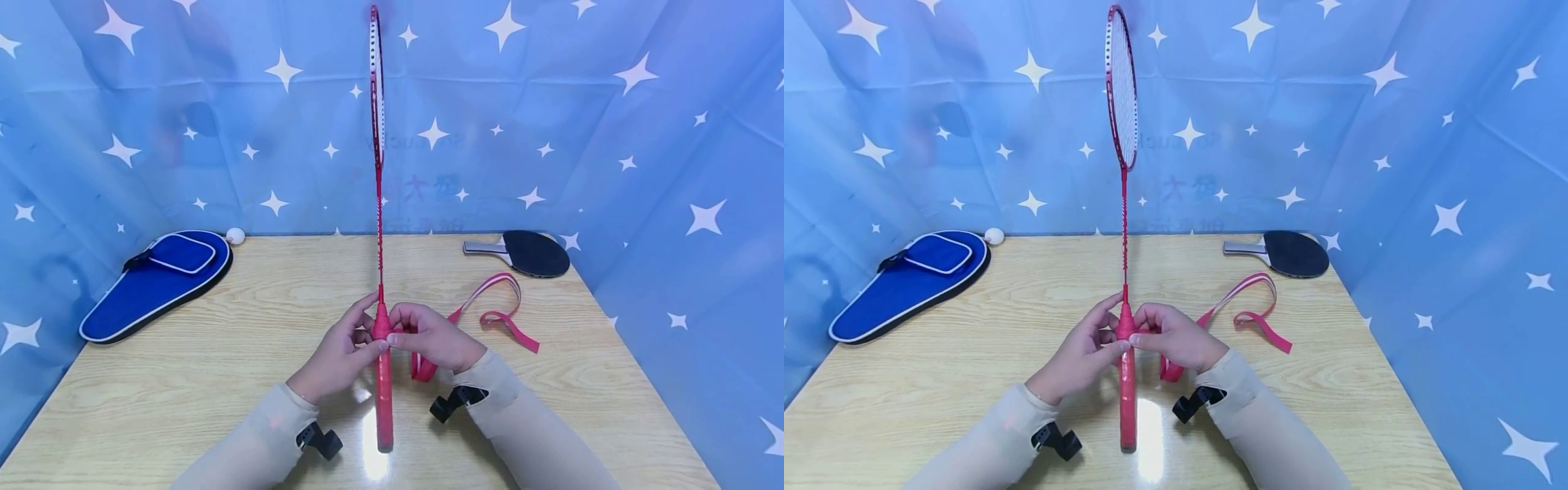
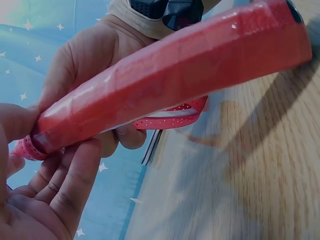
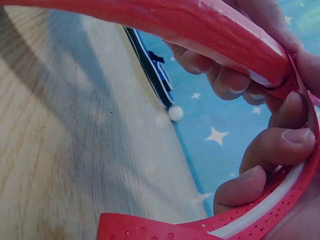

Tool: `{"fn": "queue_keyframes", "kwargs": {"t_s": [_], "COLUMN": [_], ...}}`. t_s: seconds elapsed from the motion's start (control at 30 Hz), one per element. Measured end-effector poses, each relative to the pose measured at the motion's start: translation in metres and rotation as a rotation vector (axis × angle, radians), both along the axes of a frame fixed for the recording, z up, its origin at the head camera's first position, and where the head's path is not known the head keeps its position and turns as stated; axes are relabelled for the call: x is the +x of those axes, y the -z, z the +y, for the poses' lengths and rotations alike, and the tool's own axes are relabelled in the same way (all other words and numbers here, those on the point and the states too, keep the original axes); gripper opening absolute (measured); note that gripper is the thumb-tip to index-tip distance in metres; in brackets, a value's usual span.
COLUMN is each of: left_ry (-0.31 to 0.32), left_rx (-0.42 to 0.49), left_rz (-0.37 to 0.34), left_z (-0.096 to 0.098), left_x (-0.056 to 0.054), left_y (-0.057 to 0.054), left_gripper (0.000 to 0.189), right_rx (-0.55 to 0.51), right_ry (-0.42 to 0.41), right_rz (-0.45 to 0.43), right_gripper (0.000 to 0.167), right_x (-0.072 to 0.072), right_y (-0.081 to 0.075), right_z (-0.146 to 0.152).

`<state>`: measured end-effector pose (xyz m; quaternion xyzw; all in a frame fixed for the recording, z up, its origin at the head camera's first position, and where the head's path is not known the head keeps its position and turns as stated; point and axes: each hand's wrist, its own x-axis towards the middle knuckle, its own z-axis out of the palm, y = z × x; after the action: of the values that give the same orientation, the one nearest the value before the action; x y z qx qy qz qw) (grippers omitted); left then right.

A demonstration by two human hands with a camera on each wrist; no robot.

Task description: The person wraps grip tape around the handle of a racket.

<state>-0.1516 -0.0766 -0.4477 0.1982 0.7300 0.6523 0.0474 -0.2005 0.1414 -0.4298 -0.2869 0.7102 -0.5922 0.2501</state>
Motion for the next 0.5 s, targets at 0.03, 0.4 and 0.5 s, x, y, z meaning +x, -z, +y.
{"fn": "queue_keyframes", "kwargs": {"t_s": [0.03,0.4,0.5], "left_ry": [-0.005,-0.023,-0.023], "left_rx": [0.001,0.088,0.082], "left_rz": [0.000,-0.058,-0.046], "left_z": [0.0000,0.0015,0.0017], "left_x": [0.0002,0.0016,0.0014], "left_y": [-0.0005,-0.0025,-0.0020], "left_gripper": [0.080,0.078,0.077], "right_rx": [0.003,0.010,0.009], "right_ry": [0.000,-0.005,-0.001], "right_rz": [-0.002,0.004,0.005], "right_gripper": [0.012,0.014,0.014], "right_x": [-0.0004,-0.0039,-0.0038], "right_y": [0.0000,0.0014,0.0014], "right_z": [0.0004,0.0015,0.0007]}}
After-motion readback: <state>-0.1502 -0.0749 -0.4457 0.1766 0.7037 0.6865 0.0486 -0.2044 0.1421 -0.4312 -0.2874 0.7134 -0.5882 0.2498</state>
